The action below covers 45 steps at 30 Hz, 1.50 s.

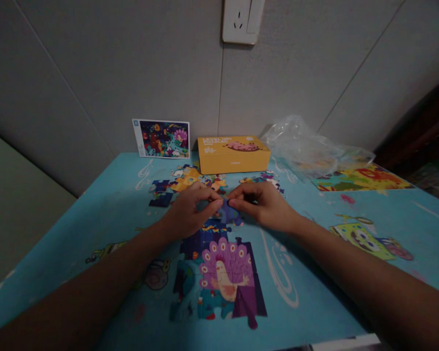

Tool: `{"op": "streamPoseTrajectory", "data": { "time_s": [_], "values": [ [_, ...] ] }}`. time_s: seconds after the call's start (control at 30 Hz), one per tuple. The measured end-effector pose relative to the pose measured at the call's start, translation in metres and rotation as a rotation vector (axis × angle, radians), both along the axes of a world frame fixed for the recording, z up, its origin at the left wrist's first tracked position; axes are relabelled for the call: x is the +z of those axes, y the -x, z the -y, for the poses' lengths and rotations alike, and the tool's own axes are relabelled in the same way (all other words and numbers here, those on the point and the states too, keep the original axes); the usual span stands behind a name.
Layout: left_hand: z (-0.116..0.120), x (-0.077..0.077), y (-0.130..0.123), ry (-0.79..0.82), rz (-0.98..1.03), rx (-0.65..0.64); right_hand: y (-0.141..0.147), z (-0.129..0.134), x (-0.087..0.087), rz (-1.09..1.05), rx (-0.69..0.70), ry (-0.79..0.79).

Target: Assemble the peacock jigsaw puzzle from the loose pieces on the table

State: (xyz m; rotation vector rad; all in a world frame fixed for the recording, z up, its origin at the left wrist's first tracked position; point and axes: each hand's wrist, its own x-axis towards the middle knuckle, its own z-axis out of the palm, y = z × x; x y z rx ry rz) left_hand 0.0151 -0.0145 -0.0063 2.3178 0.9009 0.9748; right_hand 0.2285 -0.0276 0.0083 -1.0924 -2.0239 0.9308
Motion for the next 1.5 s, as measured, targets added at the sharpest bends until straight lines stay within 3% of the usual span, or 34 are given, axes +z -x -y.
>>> {"op": "streamPoseTrajectory", "data": {
  "time_s": [0.23, 0.63, 0.7, 0.87, 1.03, 1.1, 1.23, 1.37, 1.5],
  "values": [
    [0.001, 0.0, 0.001, -0.022, -0.026, 0.01, -0.005, -0.001, -0.002, 0.157, 0.141, 0.032],
    [0.0, -0.003, 0.002, -0.052, -0.066, 0.033, -0.004, -0.001, -0.002, 0.216, 0.138, 0.037],
    [-0.003, -0.004, 0.002, -0.099, -0.089, 0.108, -0.006, -0.003, -0.002, 0.193, 0.046, -0.021],
    [-0.013, -0.004, 0.007, -0.229, -0.198, 0.394, -0.016, -0.017, -0.003, 0.289, -0.391, -0.282],
    [-0.017, -0.011, 0.011, -0.145, -0.376, 0.663, -0.024, -0.03, -0.01, 0.49, -0.502, -0.466],
    [-0.015, -0.013, 0.01, -0.099, -0.426, 0.707, -0.024, -0.033, -0.014, 0.55, -0.56, -0.476],
    [-0.012, -0.012, 0.008, -0.068, -0.469, 0.619, -0.024, -0.034, -0.018, 0.619, -0.627, -0.438],
    [-0.013, -0.014, 0.009, -0.079, -0.434, 0.497, -0.024, -0.031, -0.019, 0.663, -0.571, -0.451],
    [-0.016, -0.016, 0.011, -0.111, -0.374, 0.454, -0.019, -0.024, -0.018, 0.721, -0.503, -0.477]
  ]
}}
